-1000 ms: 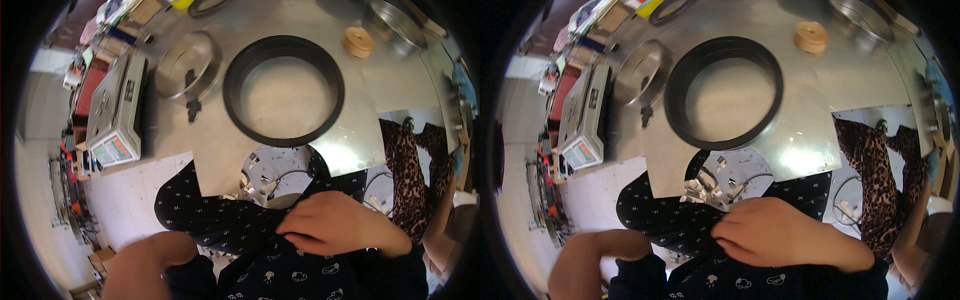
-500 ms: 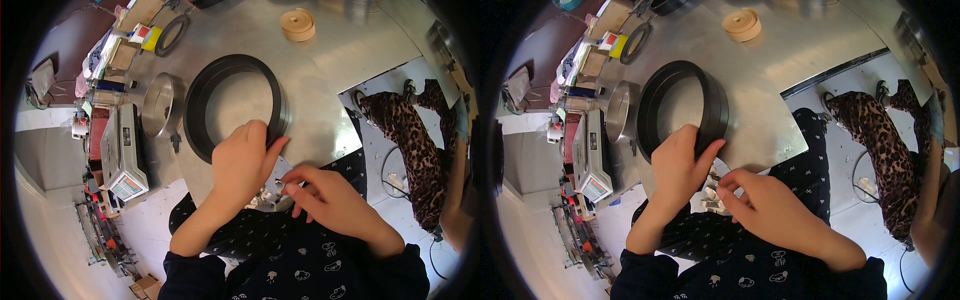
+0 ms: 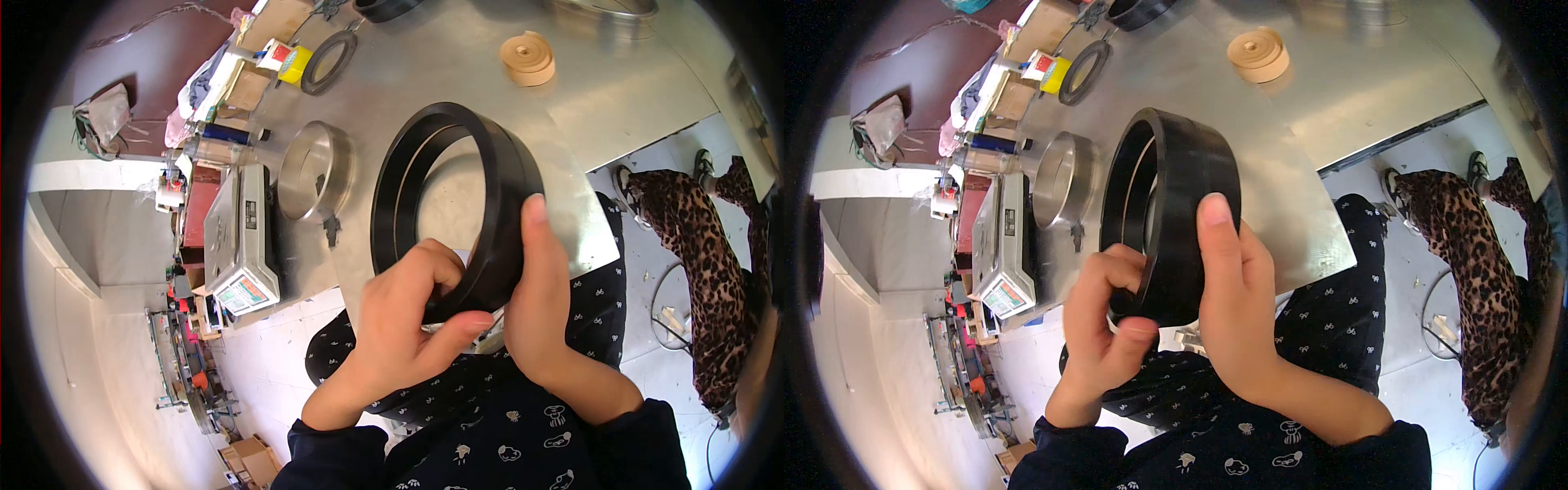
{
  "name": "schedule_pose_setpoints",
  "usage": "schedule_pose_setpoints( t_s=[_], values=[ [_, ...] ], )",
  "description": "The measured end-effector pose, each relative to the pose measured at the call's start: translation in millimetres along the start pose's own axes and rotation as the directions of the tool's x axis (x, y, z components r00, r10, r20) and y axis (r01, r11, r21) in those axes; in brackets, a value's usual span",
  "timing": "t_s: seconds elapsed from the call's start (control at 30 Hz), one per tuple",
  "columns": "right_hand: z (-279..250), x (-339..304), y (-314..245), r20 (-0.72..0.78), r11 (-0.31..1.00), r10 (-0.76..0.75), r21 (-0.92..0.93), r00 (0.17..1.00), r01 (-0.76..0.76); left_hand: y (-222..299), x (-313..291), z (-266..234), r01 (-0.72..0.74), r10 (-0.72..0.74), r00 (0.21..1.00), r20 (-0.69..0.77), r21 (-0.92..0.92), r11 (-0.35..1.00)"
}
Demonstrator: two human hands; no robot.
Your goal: Assembling black and wooden-style circular rings by fitting them together and applying protective tape.
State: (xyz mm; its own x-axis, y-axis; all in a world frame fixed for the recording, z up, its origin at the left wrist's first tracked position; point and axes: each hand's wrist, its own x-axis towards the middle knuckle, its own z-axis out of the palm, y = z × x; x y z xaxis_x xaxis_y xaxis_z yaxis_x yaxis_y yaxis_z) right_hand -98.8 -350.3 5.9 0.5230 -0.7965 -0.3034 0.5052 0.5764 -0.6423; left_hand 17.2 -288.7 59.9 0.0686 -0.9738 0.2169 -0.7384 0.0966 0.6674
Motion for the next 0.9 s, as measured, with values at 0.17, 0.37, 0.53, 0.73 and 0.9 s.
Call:
schedule_pose_setpoints(
  t_s=[0.17,0.37,0.53,0.73,0.9],
  values=[
    [27.9,0.2,1.6,-0.07,0.978,-0.194,0.064,0.979,0.198,13.2,7.4,3.3,0.028,0.031,0.984,-0.174,0.328,0.944],
    [37.2,13.4,13.1,-0.035,0.941,-0.336,-0.042,0.941,0.335,6.7,7.2,-14.2,0.022,0.065,0.978,-0.198,0.406,0.914],
    [45.1,13.1,14.2,-0.006,0.924,-0.378,-0.074,0.926,0.376,5.8,10.2,-19.4,0.03,0.015,0.969,-0.246,0.179,0.983],
    [43.3,5.9,5.2,0.003,0.987,-0.16,-0.003,0.987,0.16,5.3,9.1,-17.5,0.043,0.008,0.967,-0.255,0.195,0.98],
    [43.0,3.4,10.1,0.016,0.973,-0.23,-0.019,0.973,0.231,-5.9,-1.7,-15.2,-0.048,0.124,0.963,-0.239,0.301,0.952]
  ],
)
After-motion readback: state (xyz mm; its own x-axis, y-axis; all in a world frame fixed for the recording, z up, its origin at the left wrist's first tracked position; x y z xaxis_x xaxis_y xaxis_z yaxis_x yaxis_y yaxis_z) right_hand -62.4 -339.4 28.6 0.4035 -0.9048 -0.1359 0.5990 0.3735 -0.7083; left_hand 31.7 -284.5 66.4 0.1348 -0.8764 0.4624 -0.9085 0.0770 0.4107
